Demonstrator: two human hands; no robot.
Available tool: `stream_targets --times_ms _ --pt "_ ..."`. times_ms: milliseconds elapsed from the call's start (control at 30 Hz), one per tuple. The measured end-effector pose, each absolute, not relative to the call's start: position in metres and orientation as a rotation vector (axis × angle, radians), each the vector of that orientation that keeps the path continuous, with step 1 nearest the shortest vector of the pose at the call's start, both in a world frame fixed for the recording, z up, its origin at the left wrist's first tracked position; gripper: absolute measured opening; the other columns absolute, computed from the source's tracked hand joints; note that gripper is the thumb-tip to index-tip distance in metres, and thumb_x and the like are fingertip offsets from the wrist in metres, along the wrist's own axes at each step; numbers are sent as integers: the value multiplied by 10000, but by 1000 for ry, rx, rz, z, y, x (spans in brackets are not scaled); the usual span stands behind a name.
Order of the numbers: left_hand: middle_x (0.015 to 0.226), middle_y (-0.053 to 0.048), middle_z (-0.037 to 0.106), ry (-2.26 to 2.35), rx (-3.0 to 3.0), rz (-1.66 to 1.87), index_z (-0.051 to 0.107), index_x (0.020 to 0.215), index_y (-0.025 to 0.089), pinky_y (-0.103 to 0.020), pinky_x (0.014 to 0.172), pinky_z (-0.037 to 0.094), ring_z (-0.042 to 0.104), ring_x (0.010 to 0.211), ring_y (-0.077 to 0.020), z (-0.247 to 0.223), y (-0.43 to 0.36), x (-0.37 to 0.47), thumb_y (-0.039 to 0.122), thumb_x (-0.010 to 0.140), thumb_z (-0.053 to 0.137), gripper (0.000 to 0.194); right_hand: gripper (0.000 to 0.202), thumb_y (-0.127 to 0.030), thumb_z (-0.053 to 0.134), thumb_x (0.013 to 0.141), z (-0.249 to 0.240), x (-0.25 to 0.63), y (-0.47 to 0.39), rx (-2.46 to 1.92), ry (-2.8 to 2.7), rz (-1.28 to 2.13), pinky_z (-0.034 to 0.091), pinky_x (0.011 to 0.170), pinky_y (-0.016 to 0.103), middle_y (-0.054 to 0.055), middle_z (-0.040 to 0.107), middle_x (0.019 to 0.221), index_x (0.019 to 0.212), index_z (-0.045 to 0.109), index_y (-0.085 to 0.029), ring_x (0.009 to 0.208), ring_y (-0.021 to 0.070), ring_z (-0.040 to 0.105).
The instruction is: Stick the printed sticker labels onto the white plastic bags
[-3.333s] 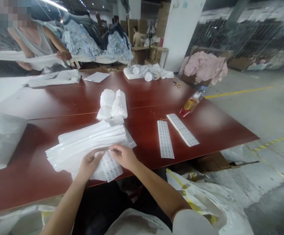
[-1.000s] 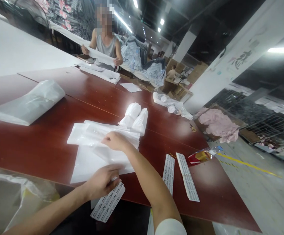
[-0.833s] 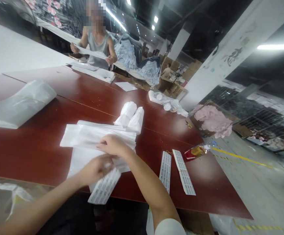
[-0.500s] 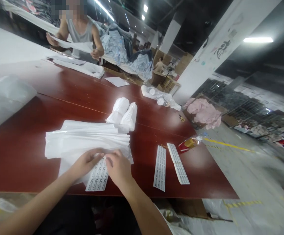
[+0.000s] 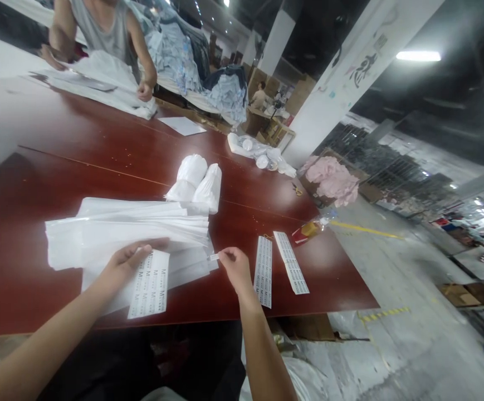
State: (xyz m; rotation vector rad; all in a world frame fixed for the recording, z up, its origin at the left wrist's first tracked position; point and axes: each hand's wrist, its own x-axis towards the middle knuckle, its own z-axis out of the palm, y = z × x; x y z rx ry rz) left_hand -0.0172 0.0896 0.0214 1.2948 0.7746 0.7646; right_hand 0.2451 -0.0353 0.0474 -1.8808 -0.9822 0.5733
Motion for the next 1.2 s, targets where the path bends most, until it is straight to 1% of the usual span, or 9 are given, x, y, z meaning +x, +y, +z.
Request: stream_targets --times_ms 100,233,333,467,533,700,867,1067,1200 --pt "974 -95 796 788 1263 757 734 1253 185 -281 580 498 697 757 -236 25 88 -18 629 871 656 591 246 -416 667 837 31 241 -26 -1916 -1029 621 523 767 293 39 734 914 918 728 -192 851 193 673" --pt "1169 -134 766 795 1280 790 744 1226 176 -309 630 532 715 856 -281 25 87 -17 656 846 671 616 191 -385 669 839 15 220 -9 -1971 -1103 588 507 760 290 17 728 917 918 720 -219 834 181 662" --pt "1271 -158 724 781 1282 834 744 1212 174 -371 770 570 708 1019 -340 25 86 -17 664 851 666 614 134 -358 705 815 13 211 -2 -2063 -1166 473 475 750 305 6 707 931 880 705 -241 839 189 641" --pt "1419 -120 638 707 1291 897 787 1006 209 -436 1041 494 614 1263 -354 23 87 -18 626 875 669 452 229 -390 686 858 14 209 0 -2299 -1365 226 450 690 285 13 695 1019 1057 698 -279 859 187 657" --pt "1453 -99 613 696 1295 896 788 947 221 -444 1083 464 591 1299 -348 20 89 -18 608 890 660 411 215 -353 627 907 11 208 2 -2330 -1493 208 447 676 264 -18 717 996 1110 696 -328 844 164 671" --pt "1293 -90 718 718 1335 854 678 1311 250 -393 983 515 615 1257 -313 10 95 -19 582 958 570 497 242 -240 523 948 2 208 10 -2366 -1615 174 435 636 254 -50 755 886 1087 698 -333 783 158 689" --pt "1043 -79 777 633 1895 793 747 1031 211 -377 869 541 713 949 -271 3 75 -18 476 983 536 343 251 -239 557 953 15 209 21 -2221 -2010 31 448 710 262 -28 764 1006 1128 705 -341 879 177 687" --pt "1278 -119 702 506 2393 771 688 821 185 -425 1094 457 612 1252 -300 -2 29 -8 260 934 561 186 209 -328 536 1017 34 172 63 -1750 -2603 -1 447 830 274 40 701 1017 1024 735 -266 951 178 629" --pt "919 -120 748 636 2408 696 672 763 179 -433 884 542 702 944 -311 -3 22 -4 266 882 586 171 142 -396 669 944 33 116 98 -1323 -2782 74 432 934 288 29 686 1106 970 744 -279 1071 188 591"
